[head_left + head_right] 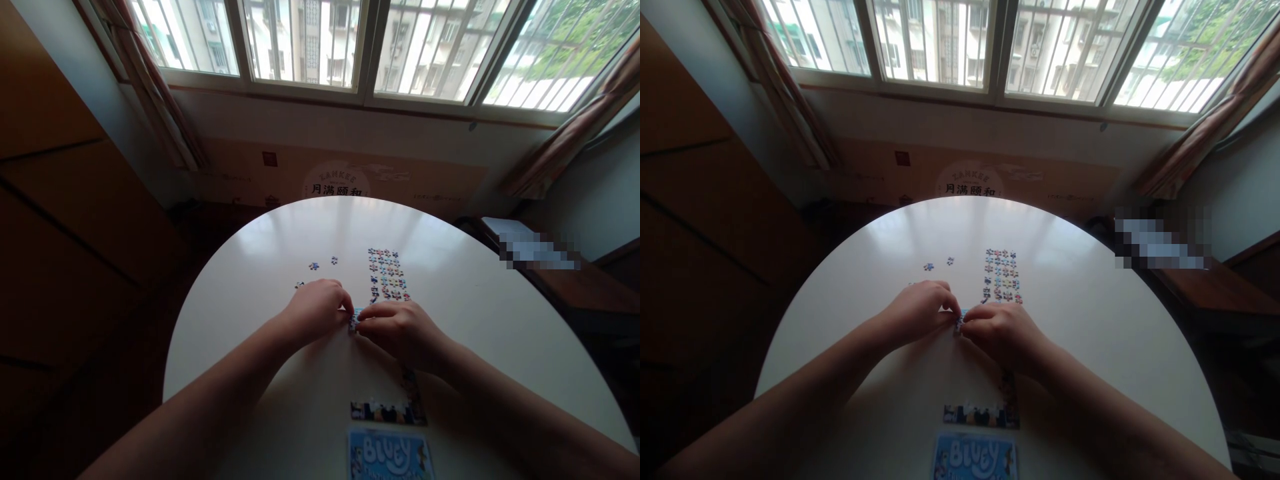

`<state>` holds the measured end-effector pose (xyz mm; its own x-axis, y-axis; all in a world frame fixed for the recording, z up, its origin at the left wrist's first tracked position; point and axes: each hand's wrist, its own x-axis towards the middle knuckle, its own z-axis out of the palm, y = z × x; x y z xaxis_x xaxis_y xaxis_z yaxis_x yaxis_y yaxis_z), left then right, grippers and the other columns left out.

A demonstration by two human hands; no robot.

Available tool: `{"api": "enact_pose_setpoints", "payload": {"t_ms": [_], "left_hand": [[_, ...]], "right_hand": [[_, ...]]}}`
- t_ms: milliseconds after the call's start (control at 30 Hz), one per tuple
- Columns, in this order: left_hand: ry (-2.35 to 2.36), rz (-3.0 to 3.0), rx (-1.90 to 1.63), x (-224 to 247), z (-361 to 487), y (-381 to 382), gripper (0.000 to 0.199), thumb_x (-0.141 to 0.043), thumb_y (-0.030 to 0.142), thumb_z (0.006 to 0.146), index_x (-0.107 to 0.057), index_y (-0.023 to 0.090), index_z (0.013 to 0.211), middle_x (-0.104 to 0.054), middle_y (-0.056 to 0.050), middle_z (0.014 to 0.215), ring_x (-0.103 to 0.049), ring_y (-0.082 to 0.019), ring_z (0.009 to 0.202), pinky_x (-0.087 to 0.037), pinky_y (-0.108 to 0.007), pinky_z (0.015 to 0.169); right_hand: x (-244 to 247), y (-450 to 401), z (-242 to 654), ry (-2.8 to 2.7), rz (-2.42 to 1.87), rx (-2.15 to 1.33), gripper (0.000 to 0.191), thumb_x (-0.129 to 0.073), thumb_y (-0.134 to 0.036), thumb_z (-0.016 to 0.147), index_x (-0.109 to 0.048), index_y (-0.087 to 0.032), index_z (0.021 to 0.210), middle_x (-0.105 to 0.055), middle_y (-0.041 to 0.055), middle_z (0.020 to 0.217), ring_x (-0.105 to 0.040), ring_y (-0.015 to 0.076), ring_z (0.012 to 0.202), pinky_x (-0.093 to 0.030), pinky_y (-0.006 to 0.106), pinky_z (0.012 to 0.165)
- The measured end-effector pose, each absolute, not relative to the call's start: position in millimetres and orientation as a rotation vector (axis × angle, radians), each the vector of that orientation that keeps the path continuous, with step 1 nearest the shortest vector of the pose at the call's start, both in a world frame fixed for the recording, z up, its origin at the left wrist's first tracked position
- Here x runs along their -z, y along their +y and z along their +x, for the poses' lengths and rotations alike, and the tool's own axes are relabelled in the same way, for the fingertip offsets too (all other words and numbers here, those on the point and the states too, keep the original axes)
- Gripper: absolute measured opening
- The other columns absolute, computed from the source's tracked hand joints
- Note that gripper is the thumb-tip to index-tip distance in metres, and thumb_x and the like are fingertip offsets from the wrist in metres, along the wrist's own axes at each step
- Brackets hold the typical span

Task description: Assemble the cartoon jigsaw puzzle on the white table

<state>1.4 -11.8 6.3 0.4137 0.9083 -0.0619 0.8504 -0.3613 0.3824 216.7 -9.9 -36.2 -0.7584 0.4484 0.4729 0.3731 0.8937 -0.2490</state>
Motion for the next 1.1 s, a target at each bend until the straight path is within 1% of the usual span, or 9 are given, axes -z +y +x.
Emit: {"api": "enact_pose_setpoints", "payload": {"t_ms": [100, 300, 533, 733, 900, 1100], "left_hand": [[1.505, 2.314, -0.235, -5.5, 1.5, -11.2, 0.02, -0.065, 0.025, 0.08, -0.083, 0.031, 0.088, -0.074, -0.002, 0.098, -0.065, -0.02, 0.082, -0.044, -0.032, 0.071], [1.512, 2.306, -0.235, -6.3, 1.1, -11.5, 0.02, -0.066, 0.025, 0.08, -0.083, 0.032, 0.086, -0.074, -0.003, 0.097, -0.065, -0.02, 0.083, -0.044, -0.031, 0.072], [1.5, 2.322, -0.191, -11.5, 0.0, -14.5, 0.018, -0.068, 0.033, 0.08, -0.083, 0.033, 0.091, -0.073, -0.004, 0.099, -0.064, -0.021, 0.082, -0.045, -0.032, 0.072], [1.526, 2.338, -0.2, -7.5, 1.7, -14.2, 0.018, -0.069, 0.033, 0.078, -0.083, 0.032, 0.09, -0.073, -0.004, 0.099, -0.064, -0.021, 0.083, -0.045, -0.033, 0.072], [1.534, 2.344, -0.201, -5.8, 3.6, -14.2, 0.018, -0.068, 0.034, 0.08, -0.082, 0.031, 0.09, -0.073, -0.004, 0.099, -0.064, -0.022, 0.084, -0.045, -0.033, 0.072], [1.541, 2.329, -0.198, -6.6, 3.8, -15.2, 0.015, -0.069, 0.033, 0.079, -0.081, 0.029, 0.089, -0.072, -0.005, 0.1, -0.063, -0.022, 0.084, -0.045, -0.033, 0.073]], "right_hand": [[36.5, -9.5, 215.8, -2.529, -0.59, -0.193, 0.019, -0.058, -0.027, 0.098, -0.077, -0.027, 0.094, -0.077, -0.0028, 0.093, -0.07, 0.0124, 0.076, -0.05, 0.026, 0.064], [39.1, -8.4, 215.6, -2.548, -0.6, -0.23, 0.018, -0.06, -0.022, 0.097, -0.077, -0.028, 0.1, -0.078, -0.0026, 0.097, -0.072, 0.0135, 0.08, -0.051, 0.026, 0.067], [38.9, -8.1, 215.9, -2.586, -0.672, -0.245, 0.019, -0.062, -0.022, 0.095, -0.076, -0.031, 0.104, -0.076, -0.0021, 0.098, -0.07, 0.0149, 0.085, -0.049, 0.028, 0.071], [37.8, -8.0, 216.7, -2.616, -0.722, -0.196, 0.018, -0.062, -0.023, 0.095, -0.077, -0.032, 0.101, -0.073, -0.0009, 0.095, -0.067, 0.0148, 0.081, -0.044, 0.028, 0.067], [35.8, -9.2, 217.0, -2.626, -0.748, -0.258, 0.024, -0.062, -0.024, 0.094, -0.076, -0.036, 0.109, -0.072, -0.0001, 0.097, -0.065, 0.0144, 0.079, -0.042, 0.028, 0.065], [29.8, -8.5, 219.1, -2.637, -0.7, -0.309, 0.026, -0.064, -0.022, 0.092, -0.076, -0.033, 0.112, -0.071, 0.0033, 0.101, -0.065, 0.0152, 0.083, -0.047, 0.028, 0.069]]}}
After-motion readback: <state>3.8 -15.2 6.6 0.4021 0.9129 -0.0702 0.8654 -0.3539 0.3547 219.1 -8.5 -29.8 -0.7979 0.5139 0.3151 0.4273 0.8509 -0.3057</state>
